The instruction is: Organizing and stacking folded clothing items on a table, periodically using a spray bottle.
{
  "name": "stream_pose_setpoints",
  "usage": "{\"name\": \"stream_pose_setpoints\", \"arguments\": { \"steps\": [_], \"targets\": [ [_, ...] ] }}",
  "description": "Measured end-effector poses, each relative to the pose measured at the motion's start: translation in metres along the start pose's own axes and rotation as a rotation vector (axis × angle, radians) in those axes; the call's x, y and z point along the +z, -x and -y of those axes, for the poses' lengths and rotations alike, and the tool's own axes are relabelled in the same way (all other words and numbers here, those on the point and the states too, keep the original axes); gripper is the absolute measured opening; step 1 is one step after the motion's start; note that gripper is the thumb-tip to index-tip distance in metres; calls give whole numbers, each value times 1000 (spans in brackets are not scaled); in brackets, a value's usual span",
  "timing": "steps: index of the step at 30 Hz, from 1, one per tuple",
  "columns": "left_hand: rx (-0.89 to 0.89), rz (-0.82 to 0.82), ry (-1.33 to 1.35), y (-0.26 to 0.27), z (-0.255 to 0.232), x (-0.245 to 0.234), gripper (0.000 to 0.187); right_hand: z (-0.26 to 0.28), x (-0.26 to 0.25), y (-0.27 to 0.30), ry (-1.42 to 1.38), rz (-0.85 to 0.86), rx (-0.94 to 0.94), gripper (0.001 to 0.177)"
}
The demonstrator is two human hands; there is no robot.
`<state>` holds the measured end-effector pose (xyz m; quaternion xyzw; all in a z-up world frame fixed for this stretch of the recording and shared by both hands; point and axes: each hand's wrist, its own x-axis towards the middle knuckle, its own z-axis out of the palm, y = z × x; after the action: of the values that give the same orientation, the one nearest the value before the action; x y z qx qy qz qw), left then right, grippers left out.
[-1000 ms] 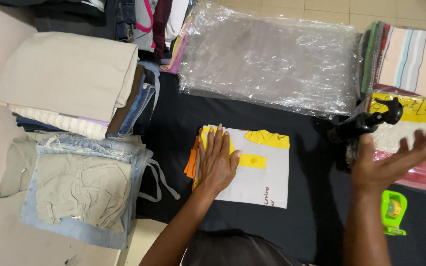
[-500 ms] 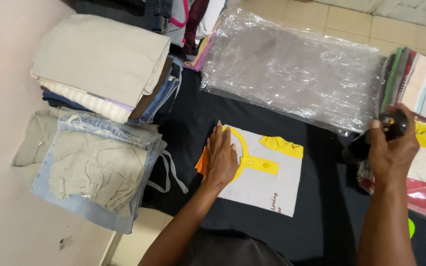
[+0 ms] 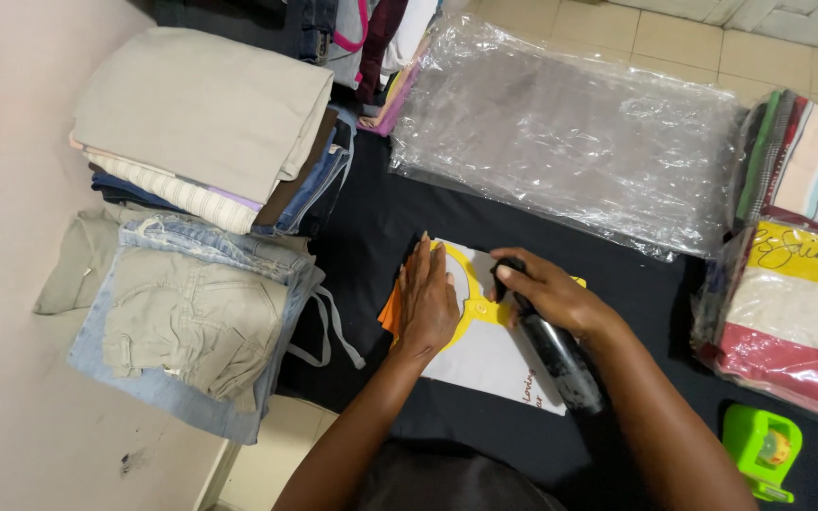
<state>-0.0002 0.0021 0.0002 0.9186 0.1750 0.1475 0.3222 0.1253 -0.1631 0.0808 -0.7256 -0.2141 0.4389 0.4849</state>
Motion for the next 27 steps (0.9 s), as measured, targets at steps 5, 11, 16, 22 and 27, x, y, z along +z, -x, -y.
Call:
{"name": "stream_pose_setpoints", "arguments": {
  "steps": [5, 11, 16, 22, 27],
  "targets": [
    [-9, 8, -23, 0, -5, -4, 54, -1, 6, -9, 88, -14, 21, 53],
    [-26, 31, -46, -1, -9, -9, 55, -5, -7, 3, -47, -55, 38, 52],
    [-21, 47, -54, -1, -8, -8, 56, -13, -26, 31, -59, -133, 50, 55],
    [-12, 36, -38, -1, -3, 0, 56, -50, -44, 47, -67, -198, 88, 57],
    [-17, 42, -72, 0, -2, 3, 57, -66, -47, 58, -54, -248, 89, 56]
  ]
}}
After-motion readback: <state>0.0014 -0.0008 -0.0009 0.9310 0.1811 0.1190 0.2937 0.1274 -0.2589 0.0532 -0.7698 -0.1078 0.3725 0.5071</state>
